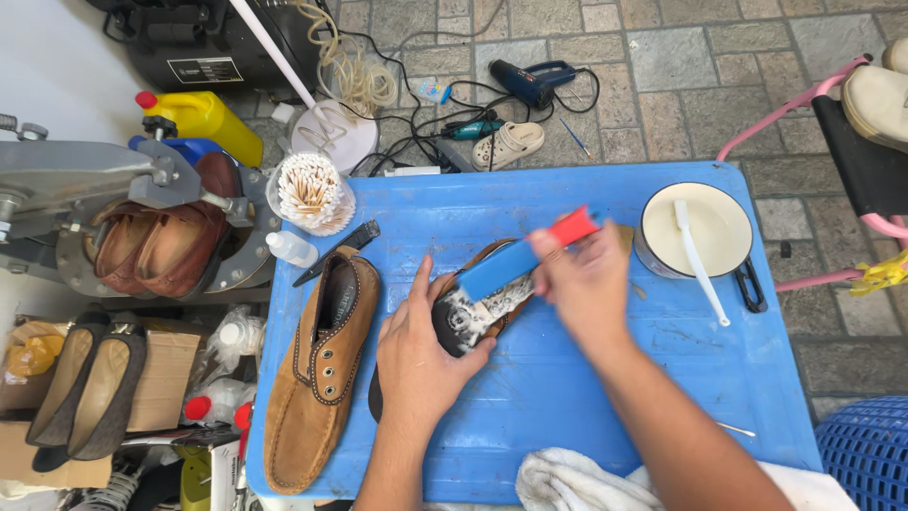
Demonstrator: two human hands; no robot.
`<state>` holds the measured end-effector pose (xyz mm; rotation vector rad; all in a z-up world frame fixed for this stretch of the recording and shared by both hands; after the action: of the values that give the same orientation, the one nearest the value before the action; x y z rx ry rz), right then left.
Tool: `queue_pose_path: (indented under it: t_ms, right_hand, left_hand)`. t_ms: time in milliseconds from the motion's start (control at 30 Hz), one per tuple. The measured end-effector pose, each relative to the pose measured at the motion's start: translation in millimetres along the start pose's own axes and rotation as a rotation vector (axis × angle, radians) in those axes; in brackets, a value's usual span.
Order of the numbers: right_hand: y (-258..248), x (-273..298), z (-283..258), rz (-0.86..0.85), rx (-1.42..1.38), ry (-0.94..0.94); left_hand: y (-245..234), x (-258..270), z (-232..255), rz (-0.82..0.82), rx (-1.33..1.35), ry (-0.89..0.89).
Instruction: The person scrubs the sole of a brown loafer with a brush and soapy water, wipes the sole with a cloth, and applies a liquid from a small bottle using a cotton swab to the sole's grooves. The person handles the shoe, brush, cloth, and swab throughout.
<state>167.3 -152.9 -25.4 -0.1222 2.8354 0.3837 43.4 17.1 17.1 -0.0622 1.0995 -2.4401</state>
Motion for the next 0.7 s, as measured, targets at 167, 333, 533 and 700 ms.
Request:
queue_pose_path:
  t_ms: [167,333,533,700]
  right_hand:
    - [-21.5,-20.4,-4.2,0.146,-0.015,0.039]
    - [-0.7,4.2,-9.3,-0.073,0.036,-0.019]
    - [-14.2,-8.0,-15.1,-0.045,0.082,-0.015]
    - [-1.3,0.9,-12.1,-0.100,0.057,-0.014]
  left_hand:
    - [0.9,1.9,-2.4,-0.013,-0.026,-0.020]
    - [1.9,0.7,-2.6,0.013,-0.003,0.002]
    - [3.7,2.8,-3.0,0.016,-0.023,0.009]
    - [1.7,2.3,-3.3,-0.028,-0.028,-0.037]
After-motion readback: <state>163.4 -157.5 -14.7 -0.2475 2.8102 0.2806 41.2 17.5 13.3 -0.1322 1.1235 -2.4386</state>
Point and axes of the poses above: each hand's wrist, its own x-axis away from the middle knuckle, its own y-axis out of the palm, z = x × y, the point moved 4 cm from there along -x, towards the middle knuckle, and after that the axes turned 11 degrees about -y, right-handed, at the moved point
